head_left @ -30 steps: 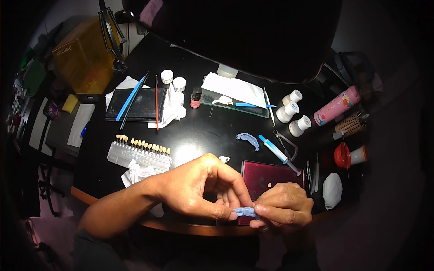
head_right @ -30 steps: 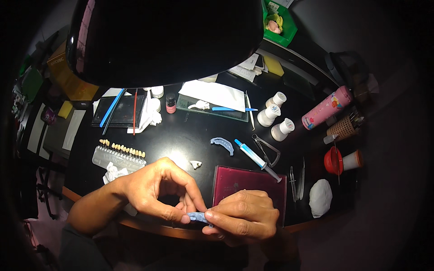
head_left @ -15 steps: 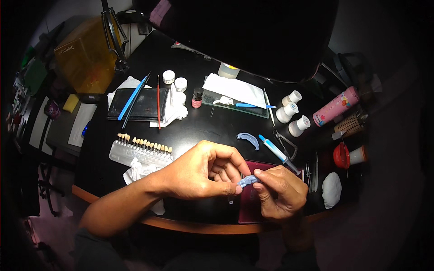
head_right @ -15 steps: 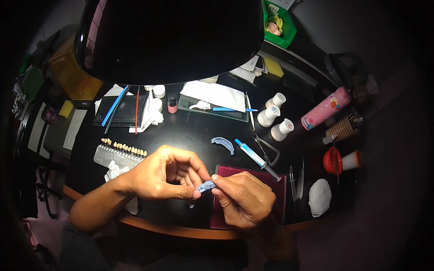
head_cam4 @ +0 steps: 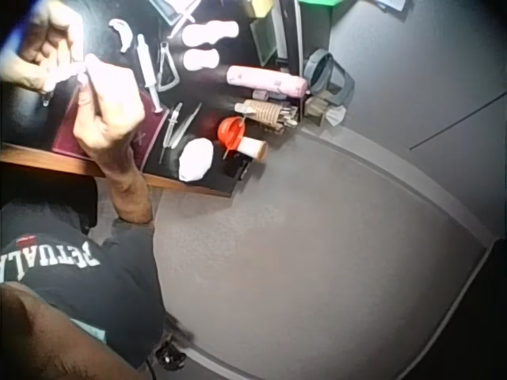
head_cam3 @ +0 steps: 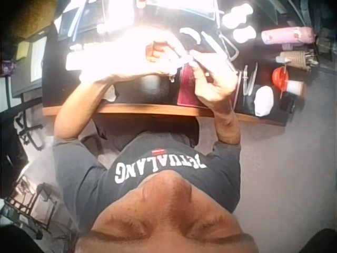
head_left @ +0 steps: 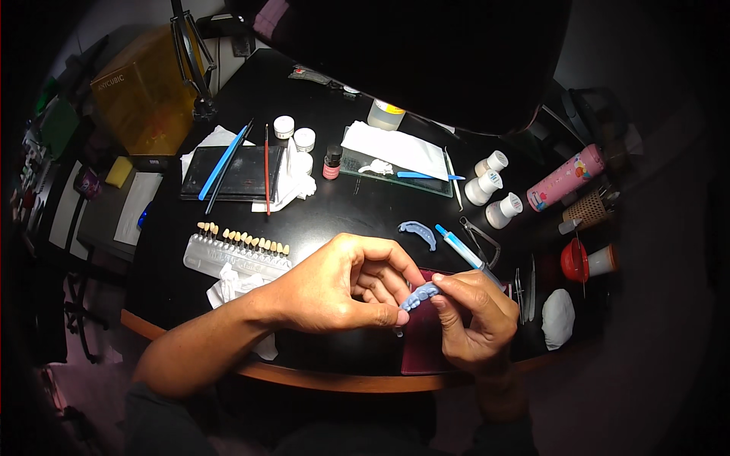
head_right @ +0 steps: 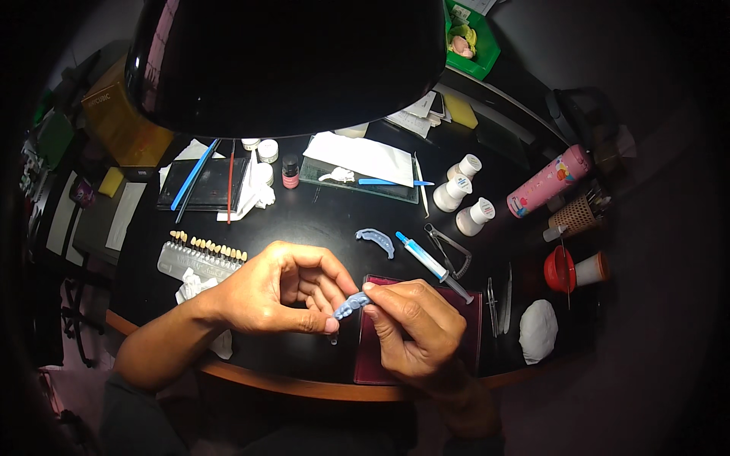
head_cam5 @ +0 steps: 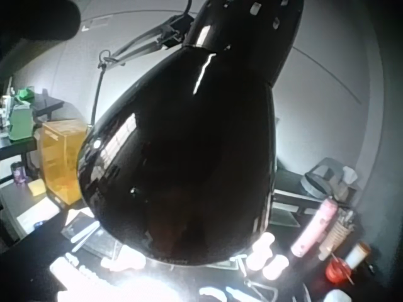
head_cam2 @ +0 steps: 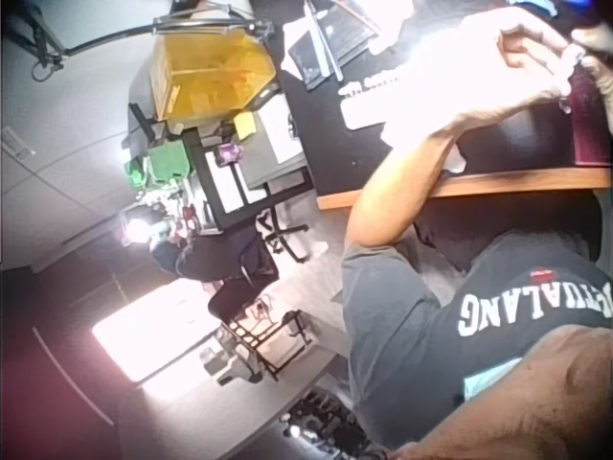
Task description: The person applies a liquid or paste substance to a dental bridge using a thin brush and wipes the bridge with a cloth.
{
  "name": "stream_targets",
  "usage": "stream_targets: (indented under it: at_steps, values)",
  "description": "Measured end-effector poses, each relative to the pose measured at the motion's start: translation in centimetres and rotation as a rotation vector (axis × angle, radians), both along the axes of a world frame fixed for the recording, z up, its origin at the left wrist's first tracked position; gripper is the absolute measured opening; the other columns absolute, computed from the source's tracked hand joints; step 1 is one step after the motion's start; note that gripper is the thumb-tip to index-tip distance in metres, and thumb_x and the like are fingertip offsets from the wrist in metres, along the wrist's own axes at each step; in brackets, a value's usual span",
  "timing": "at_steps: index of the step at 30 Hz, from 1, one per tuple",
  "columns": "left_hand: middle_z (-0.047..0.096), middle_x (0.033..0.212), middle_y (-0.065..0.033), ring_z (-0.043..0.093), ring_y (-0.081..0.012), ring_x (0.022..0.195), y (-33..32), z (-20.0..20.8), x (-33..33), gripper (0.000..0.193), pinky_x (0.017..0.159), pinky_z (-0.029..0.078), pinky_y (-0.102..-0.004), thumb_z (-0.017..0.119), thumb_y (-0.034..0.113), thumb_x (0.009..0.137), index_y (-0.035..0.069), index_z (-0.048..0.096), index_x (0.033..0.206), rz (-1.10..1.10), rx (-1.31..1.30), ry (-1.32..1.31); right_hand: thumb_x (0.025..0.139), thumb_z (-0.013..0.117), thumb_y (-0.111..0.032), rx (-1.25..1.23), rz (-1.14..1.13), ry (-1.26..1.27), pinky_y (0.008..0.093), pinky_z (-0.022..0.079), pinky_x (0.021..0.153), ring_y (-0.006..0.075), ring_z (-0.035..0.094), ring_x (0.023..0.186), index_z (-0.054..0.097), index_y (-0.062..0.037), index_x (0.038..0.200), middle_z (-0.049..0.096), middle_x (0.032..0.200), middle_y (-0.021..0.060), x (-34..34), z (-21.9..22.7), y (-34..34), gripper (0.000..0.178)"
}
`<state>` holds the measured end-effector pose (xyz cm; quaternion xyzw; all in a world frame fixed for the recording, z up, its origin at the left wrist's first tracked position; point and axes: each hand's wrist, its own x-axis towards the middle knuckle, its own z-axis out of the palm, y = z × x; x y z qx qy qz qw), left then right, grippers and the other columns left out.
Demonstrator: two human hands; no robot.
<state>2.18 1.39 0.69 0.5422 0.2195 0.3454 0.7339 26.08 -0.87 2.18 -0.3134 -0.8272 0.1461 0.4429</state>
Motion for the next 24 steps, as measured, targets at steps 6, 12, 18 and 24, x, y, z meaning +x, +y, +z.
stream_targets:
  at_steps: [6, 12, 18, 24]
  values:
    - [0.076, 0.102, -0.0103, 0.075, -0.0137, 0.095, 0.08, 0.37, -0.18, 0.039, 0.086, 0.06, -0.0256, 0.082, -0.004, 0.089, -0.005, 0.064, 0.123, -0.038, -0.005, 0.011, 0.089, 0.079, 0.003, 0.008, 0.001, 0.003, 0.0343, 0.058, 0.069, 0.0268, 0.074, 0.08, 0.073, 0.0031, 0.111, 0.075, 0.094, 0.0159, 0.0, 0.06, -0.03, 0.023]
    - [0.075, 0.101, -0.0095, 0.075, -0.0136, 0.096, 0.05, 0.55, -0.2, 0.037, 0.087, 0.06, -0.0252, 0.081, -0.007, 0.088, -0.004, 0.063, 0.121, -0.04, -0.012, 0.017, 0.089, 0.079, 0.003, 0.001, 0.006, 0.007, 0.0339, 0.058, 0.069, 0.0266, 0.074, 0.08, 0.073, 0.0029, 0.111, 0.075, 0.095, 0.0158, 0.02, -0.1, 0.06, 0.023]
    - [0.075, 0.1, -0.0081, 0.075, -0.0122, 0.095, -0.06, 0.59, -0.23, 0.038, 0.087, 0.06, -0.0245, 0.082, -0.006, 0.088, -0.003, 0.063, 0.121, -0.035, -0.03, 0.012, 0.088, 0.079, 0.004, 0.004, 0.003, 0.011, 0.0338, 0.058, 0.069, 0.0263, 0.074, 0.08, 0.073, 0.0027, 0.11, 0.075, 0.094, 0.0156, -0.05, -0.11, 0.03, 0.022]
    - [0.074, 0.103, -0.0074, 0.074, -0.0107, 0.095, -0.1, 0.38, -0.15, 0.039, 0.087, 0.06, -0.024, 0.083, -0.007, 0.087, -0.003, 0.064, 0.12, -0.036, -0.034, -0.002, 0.089, 0.079, 0.004, 0.0, 0.006, 0.016, 0.0336, 0.058, 0.069, 0.0262, 0.074, 0.08, 0.074, 0.0026, 0.109, 0.075, 0.093, 0.0152, 0.0, -0.22, 0.07, 0.021]
